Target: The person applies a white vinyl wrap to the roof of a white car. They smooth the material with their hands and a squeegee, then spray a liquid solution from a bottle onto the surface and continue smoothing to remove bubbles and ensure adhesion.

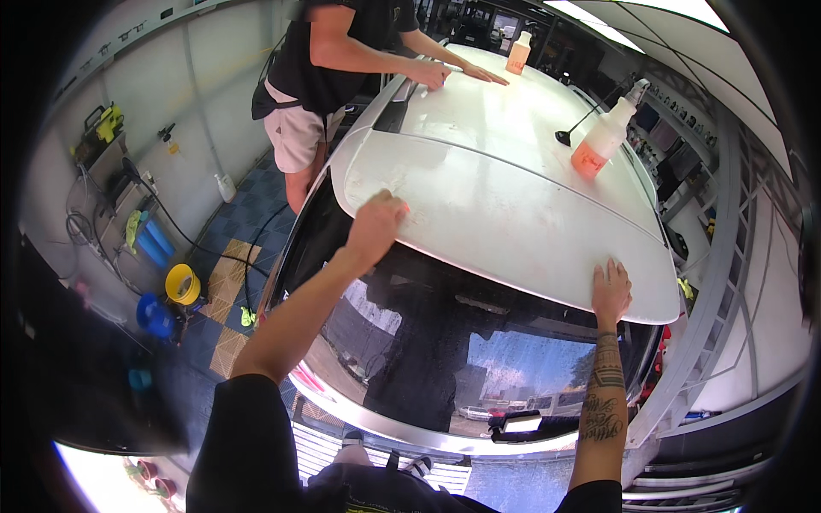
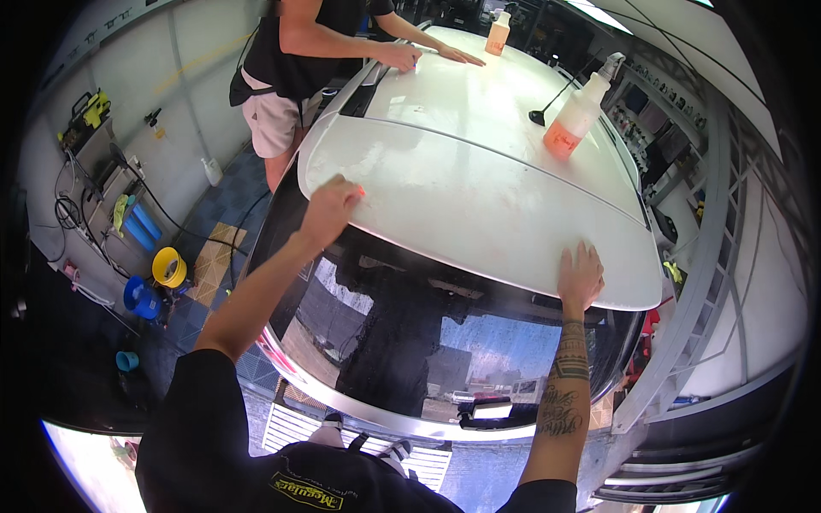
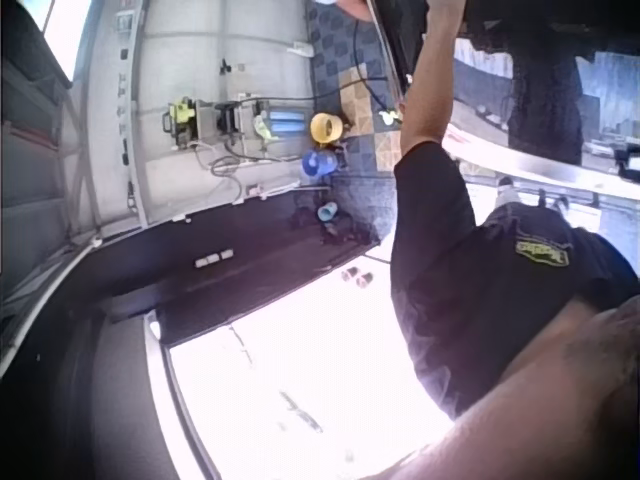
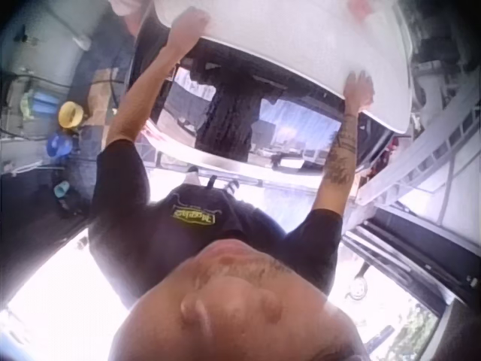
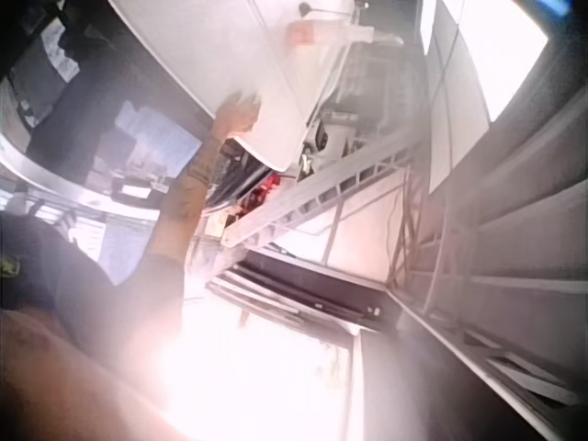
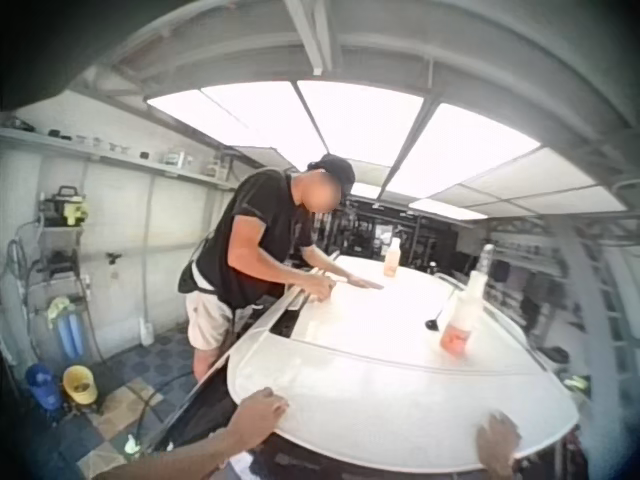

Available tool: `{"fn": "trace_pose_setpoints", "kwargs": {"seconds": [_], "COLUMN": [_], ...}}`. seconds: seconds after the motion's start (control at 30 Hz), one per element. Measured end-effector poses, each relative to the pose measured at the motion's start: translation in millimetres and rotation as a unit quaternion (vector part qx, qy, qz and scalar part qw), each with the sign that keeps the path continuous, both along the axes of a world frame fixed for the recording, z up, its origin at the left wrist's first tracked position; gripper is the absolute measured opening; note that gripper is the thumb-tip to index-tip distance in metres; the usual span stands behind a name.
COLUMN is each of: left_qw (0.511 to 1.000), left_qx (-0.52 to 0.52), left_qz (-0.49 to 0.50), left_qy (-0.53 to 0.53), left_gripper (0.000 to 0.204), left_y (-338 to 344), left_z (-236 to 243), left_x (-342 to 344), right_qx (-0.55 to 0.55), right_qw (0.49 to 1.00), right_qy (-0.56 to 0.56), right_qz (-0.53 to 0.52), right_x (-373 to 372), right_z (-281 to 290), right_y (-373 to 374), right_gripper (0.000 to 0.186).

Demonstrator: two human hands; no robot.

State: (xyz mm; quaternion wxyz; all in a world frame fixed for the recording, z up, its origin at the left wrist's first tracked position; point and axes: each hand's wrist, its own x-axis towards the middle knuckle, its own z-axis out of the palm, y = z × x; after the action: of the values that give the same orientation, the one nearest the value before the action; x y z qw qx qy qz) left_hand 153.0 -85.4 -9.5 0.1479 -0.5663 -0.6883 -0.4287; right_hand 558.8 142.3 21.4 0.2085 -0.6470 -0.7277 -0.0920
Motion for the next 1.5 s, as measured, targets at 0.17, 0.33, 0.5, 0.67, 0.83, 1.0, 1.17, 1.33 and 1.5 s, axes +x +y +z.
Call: {"fn": "trace_pose_setpoints", "kwargs": {"seconds": [0.17, 0.33, 0.5, 0.67, 0.83, 1.0, 1.17, 1.33, 1.5], "left_qw": [0.992, 0.979, 0.997, 0.993, 0.974, 0.941, 0.969, 0.938, 0.921], "left_qx": [-0.041, -0.019, 0.024, 0.033, 0.077, 0.025, -0.080, -0.236, -0.254], "left_qz": [0.108, 0.056, -0.069, 0.075, -0.196, -0.291, -0.218, -0.167, -0.164], "left_qy": [-0.041, -0.196, 0.016, -0.087, -0.089, -0.169, -0.082, 0.193, 0.244], "left_gripper": [0.010, 0.011, 0.009, 0.007, 0.012, 0.017, 0.044, 0.093, 0.099], "left_y": [10, 18, 16, 23, 27, 36, 27, 1, 7], "left_z": [-4, -28, -3, 1, 37, 48, 38, 45, 46], "left_x": [-33, -74, 31, -54, 51, 92, 63, 34, 8], "right_qx": [-0.007, 0.012, 0.006, 0.061, 0.053, -0.042, -0.039, 0.126, 0.054], "right_qw": [1.000, 1.000, 1.000, 0.997, 0.867, 0.798, 0.826, 0.942, 0.970], "right_qy": [0.002, 0.004, 0.019, 0.037, 0.222, 0.245, 0.235, 0.227, 0.235], "right_qz": [0.006, 0.026, -0.002, 0.010, 0.442, 0.549, 0.511, 0.215, -0.018], "right_x": [-13, -14, 5, -9, -117, -168, -169, -32, -52], "right_z": [-5, -7, -9, -6, 16, 17, 9, 19, 31], "right_y": [-2, -3, -2, -2, -79, -110, -76, 101, 155], "right_gripper": [0.054, 0.053, 0.051, 0.041, 0.036, 0.016, 0.013, 0.022, 0.016]}}
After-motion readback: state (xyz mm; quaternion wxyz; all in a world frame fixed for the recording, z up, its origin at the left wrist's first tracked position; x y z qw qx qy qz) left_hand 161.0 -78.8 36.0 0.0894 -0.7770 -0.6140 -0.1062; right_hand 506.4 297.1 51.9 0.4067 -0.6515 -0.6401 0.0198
